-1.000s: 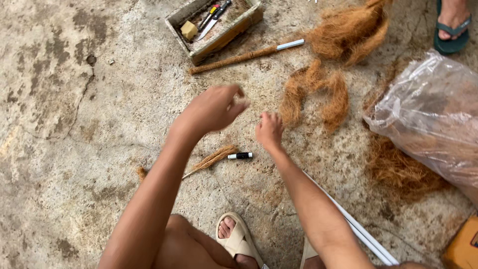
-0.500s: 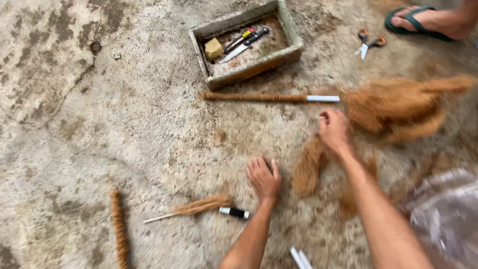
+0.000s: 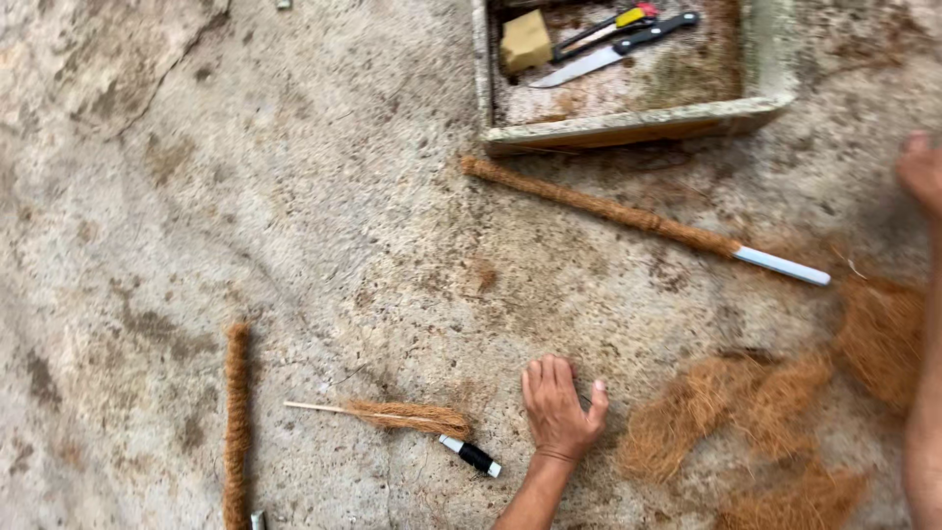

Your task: The person gathers coconut coir fibers and wraps them around a thin wooden stick to form a small broom head. They then use a spool of black thread to tie the fibers securely to the stick. The person places the finished broom on the floor and repeats the process with another stick.

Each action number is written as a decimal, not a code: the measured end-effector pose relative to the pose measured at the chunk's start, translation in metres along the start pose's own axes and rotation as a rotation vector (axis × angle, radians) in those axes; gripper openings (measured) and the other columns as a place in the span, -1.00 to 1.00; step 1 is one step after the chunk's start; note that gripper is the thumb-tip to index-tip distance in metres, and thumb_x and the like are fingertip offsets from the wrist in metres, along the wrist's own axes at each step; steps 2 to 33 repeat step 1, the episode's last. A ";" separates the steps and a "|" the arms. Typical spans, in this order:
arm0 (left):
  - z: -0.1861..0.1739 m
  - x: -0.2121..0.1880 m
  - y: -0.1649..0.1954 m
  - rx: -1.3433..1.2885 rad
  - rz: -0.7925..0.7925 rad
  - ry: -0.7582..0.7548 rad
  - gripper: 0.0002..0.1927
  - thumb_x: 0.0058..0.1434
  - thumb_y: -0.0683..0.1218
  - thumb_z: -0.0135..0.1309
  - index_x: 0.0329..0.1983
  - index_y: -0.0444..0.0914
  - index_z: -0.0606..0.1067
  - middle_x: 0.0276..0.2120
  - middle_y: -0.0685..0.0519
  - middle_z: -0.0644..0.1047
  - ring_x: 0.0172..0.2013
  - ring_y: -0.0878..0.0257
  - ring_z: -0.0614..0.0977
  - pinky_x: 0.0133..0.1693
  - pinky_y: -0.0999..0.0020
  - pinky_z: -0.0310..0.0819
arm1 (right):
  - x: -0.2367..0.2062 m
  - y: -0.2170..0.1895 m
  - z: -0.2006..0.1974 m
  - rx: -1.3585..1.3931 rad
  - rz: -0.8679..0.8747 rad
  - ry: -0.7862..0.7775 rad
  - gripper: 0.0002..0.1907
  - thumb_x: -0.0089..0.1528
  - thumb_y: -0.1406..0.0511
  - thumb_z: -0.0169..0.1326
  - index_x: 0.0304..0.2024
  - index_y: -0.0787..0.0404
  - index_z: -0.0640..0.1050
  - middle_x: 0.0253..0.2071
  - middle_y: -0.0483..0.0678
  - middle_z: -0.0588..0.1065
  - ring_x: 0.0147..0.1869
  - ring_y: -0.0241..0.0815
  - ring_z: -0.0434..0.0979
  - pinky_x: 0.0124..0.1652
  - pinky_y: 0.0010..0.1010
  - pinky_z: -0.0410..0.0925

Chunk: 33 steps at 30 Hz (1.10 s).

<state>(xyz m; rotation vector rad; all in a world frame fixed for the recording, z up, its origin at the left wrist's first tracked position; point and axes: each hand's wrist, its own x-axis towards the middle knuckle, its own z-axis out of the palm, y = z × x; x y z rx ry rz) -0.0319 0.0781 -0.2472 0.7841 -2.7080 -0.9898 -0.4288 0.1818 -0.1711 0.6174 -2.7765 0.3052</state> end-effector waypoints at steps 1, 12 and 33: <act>0.002 -0.001 -0.002 -0.004 -0.009 0.001 -0.63 0.23 0.18 -0.03 -0.29 -0.20 0.27 -0.32 -0.05 0.25 -0.21 0.04 0.34 -0.08 0.01 0.26 | 0.008 -0.015 0.005 0.017 -0.017 -0.006 -0.65 0.26 0.32 0.13 0.08 0.29 0.50 0.12 0.34 0.29 0.31 0.33 0.23 0.23 0.14 0.14; 0.002 -0.001 -0.002 -0.004 -0.009 0.001 -0.63 0.23 0.18 -0.03 -0.29 -0.20 0.27 -0.32 -0.05 0.25 -0.21 0.04 0.34 -0.08 0.01 0.26 | 0.008 -0.015 0.005 0.017 -0.017 -0.006 -0.65 0.26 0.32 0.13 0.08 0.29 0.50 0.12 0.34 0.29 0.31 0.33 0.23 0.23 0.14 0.14; 0.002 -0.001 -0.002 -0.004 -0.009 0.001 -0.63 0.23 0.18 -0.03 -0.29 -0.20 0.27 -0.32 -0.05 0.25 -0.21 0.04 0.34 -0.08 0.01 0.26 | 0.008 -0.015 0.005 0.017 -0.017 -0.006 -0.65 0.26 0.32 0.13 0.08 0.29 0.50 0.12 0.34 0.29 0.31 0.33 0.23 0.23 0.14 0.14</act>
